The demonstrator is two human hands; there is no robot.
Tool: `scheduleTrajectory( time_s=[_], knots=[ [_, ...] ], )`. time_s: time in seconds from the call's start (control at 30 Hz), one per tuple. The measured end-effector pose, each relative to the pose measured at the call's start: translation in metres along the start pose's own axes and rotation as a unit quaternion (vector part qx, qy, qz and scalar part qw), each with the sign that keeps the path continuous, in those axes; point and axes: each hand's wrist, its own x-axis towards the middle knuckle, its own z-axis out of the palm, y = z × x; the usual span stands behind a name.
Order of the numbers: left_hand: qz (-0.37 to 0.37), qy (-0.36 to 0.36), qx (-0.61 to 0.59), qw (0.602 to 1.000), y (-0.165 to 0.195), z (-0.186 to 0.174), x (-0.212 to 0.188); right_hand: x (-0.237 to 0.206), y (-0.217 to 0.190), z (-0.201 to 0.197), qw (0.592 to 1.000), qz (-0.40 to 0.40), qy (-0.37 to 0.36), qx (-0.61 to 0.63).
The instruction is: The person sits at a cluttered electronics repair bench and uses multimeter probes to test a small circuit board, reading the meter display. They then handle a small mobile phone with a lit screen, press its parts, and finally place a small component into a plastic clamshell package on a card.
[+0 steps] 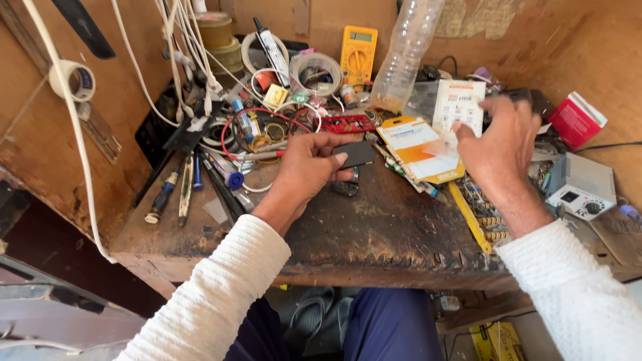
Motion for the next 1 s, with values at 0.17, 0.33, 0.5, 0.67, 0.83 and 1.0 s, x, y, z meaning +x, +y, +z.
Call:
scheduleTrajectory(
  time_s=[0.17,0.33,0.5,0.67,0.83,1.0],
  knots=[
    [0.028,0.024,0.055,0.998,0.002,0.016,-0.004,-0.011,-0.053,-0.033,0.952,0.089,-0.099,0.274],
    [0.069,0.041,0.057,0.995,0.015,0.027,-0.017,-0.028,-0.090,-0.037,0.868,0.112,-0.249,0.414],
    [0.110,0.054,0.049,0.991,0.025,0.037,-0.026,-0.033,-0.085,-0.018,0.820,0.217,-0.285,0.447],
    [0.109,0.101,0.067,0.987,0.025,0.035,-0.020,-0.039,-0.067,0.005,0.743,0.280,-0.251,0.553],
    [0.064,0.196,0.167,0.964,0.017,0.028,-0.008,-0.050,-0.059,0.015,0.716,0.283,-0.207,0.604],
    [0.049,0.215,0.289,0.932,0.009,0.032,0.005,-0.054,-0.060,0.020,0.709,0.314,-0.192,0.602]
  ],
)
